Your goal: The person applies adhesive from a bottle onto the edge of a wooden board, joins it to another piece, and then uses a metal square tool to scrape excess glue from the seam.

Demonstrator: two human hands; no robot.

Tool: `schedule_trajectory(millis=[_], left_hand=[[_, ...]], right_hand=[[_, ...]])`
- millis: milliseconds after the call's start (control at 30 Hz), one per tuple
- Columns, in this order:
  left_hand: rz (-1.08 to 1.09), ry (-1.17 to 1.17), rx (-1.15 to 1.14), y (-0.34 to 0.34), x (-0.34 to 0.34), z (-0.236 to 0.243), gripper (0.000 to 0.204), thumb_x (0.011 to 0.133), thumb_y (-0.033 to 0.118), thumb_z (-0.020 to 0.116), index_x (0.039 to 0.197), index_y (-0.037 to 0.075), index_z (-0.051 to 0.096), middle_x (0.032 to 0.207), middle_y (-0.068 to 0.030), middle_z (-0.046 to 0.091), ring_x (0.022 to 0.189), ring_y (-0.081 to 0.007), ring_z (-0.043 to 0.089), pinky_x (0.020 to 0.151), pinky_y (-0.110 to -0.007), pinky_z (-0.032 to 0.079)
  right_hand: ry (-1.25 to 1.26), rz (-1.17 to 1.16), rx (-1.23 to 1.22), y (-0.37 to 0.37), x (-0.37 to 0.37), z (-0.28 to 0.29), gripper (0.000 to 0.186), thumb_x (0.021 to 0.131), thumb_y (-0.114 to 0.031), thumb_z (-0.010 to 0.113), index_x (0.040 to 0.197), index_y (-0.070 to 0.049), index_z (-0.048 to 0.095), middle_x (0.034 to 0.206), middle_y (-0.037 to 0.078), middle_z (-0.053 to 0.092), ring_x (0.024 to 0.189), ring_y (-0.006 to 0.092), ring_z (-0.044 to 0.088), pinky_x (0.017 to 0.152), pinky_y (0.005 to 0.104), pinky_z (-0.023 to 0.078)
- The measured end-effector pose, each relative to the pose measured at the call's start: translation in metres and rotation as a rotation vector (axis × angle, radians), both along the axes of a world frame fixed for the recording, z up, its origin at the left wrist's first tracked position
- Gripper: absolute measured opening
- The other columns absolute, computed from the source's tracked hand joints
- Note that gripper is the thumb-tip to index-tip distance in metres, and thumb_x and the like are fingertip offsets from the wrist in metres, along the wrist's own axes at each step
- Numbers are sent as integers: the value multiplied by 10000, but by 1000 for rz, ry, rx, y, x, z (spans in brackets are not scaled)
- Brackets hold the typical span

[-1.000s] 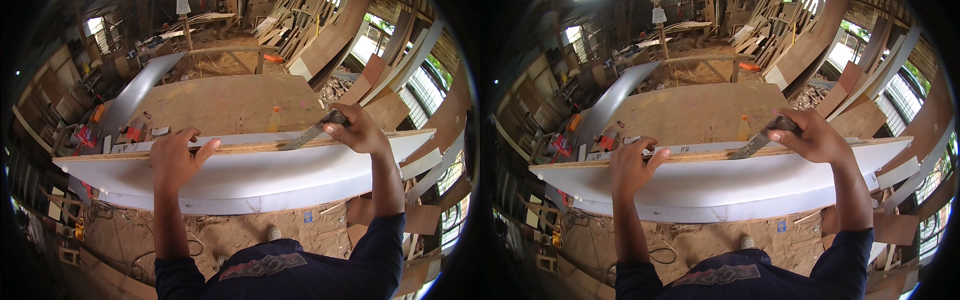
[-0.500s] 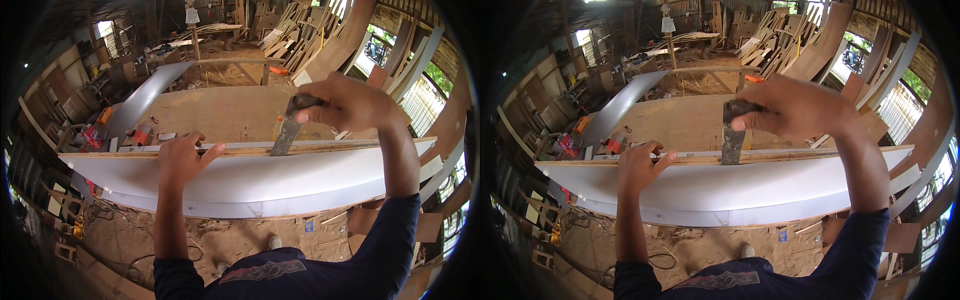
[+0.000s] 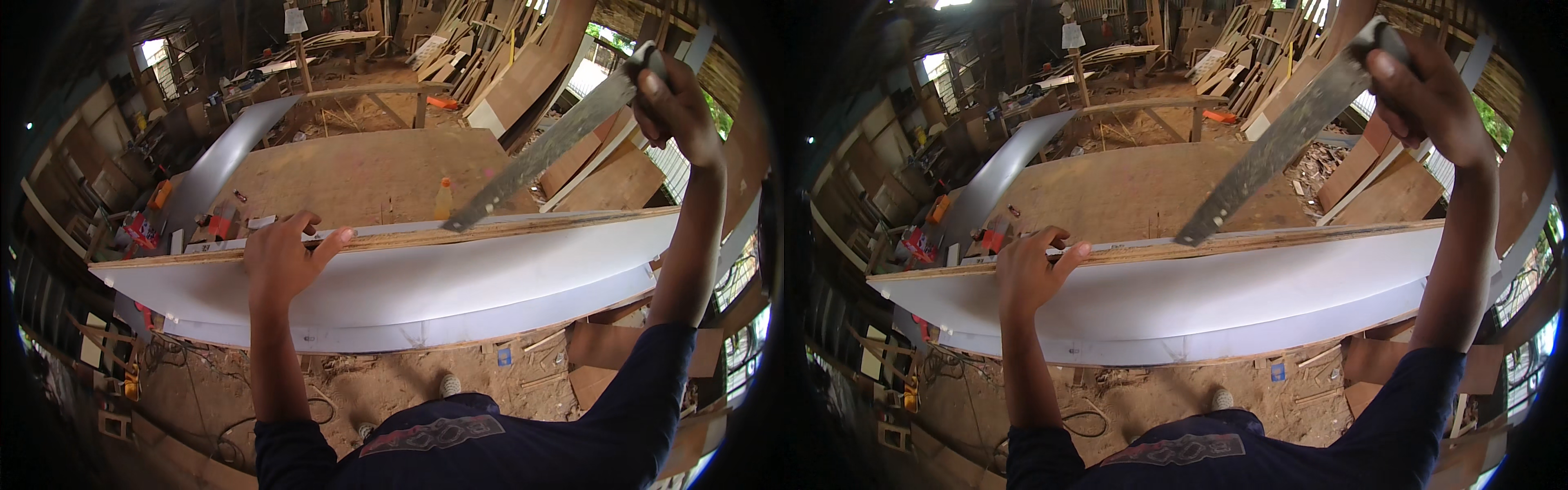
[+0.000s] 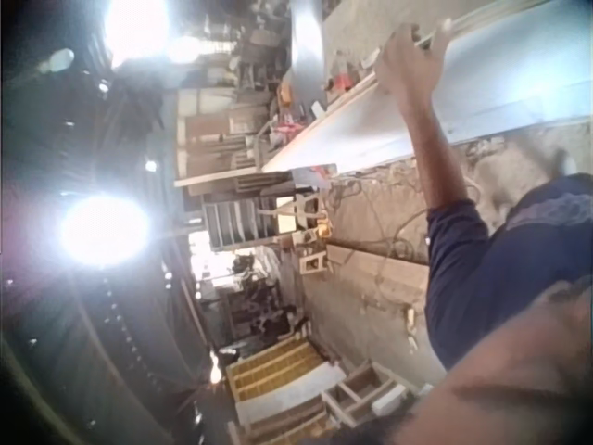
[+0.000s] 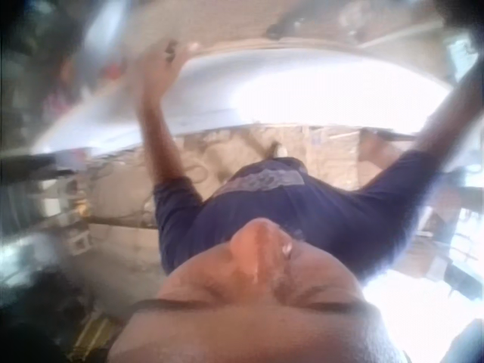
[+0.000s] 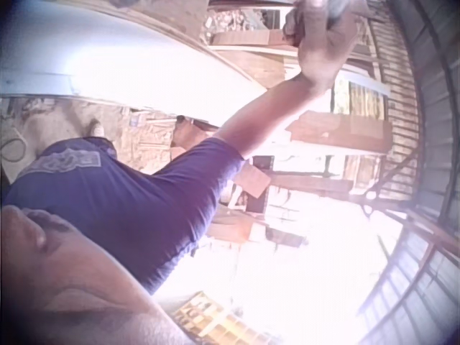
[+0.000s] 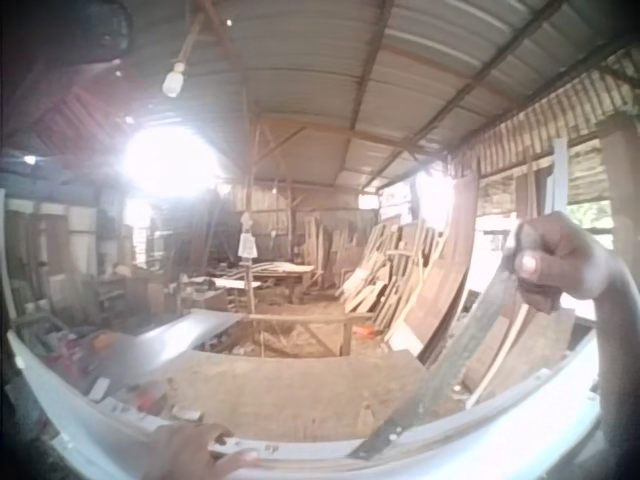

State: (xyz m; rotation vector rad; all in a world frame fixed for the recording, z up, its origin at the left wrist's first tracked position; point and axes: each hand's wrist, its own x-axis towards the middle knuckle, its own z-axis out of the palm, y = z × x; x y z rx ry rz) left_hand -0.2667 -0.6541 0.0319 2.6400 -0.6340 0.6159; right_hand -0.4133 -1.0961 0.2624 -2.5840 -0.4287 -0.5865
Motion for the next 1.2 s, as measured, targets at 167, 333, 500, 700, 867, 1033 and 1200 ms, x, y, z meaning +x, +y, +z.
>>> schedule_trajectory(millis=[167,333,500,700,867,1033,1200], left_hand=[[-16,33,-36,-6,0,1,592,893,618,715,1046,48,770,895,-118,787,766,-275,756,781,-404,561],[3,30,-23,-1,-1,-1,598,890,621,717,1048,47,771,893,-124,787,769,-275,755,784,-406,562],[-7,31,-36,-2,-1,0,593,888,619,719,1043,49,773,887,-128,786,753,-277,749,769,-407,563],[-8,51,-55,-3,1,1,598,884,621,720,1032,44,774,884,-122,786,776,-282,751,762,-404,562],[1,34,-44,2,2,-1,599,885,621,716,1043,46,772,898,-120,787,806,-290,753,781,-409,559],[1,52,-69,-4,2,-3,604,884,628,714,1046,50,775,895,-114,787,811,-281,752,790,-406,557],[-10,16,-62,-9,5,-3,596,893,634,706,1042,61,780,876,-101,787,797,-268,751,790,-404,557]], right_hand=[[-143,4,380,-20,-15,-18,420,1063,-480,584,1005,-64,566,573,3,498,413,64,424,377,226,333],[-70,-33,350,-19,-1,-43,434,1061,-513,581,943,-98,536,562,-2,502,408,58,442,380,213,348],[-23,-38,304,-16,3,-45,471,1061,-513,583,906,-75,508,552,-1,501,405,58,456,380,222,367],[-15,-32,251,-9,2,-45,488,1058,-504,595,1055,-16,615,555,-16,495,395,56,443,374,234,359],[195,77,48,59,31,-44,471,1039,-511,630,1103,-50,706,606,-26,531,461,60,466,423,245,377],[150,214,-188,84,51,-74,422,1021,-427,692,1082,-10,686,660,17,552,609,112,537,568,315,445],[258,119,-8,88,48,-122,383,1029,-405,685,1072,-24,696,693,33,561,635,146,518,604,343,439]])
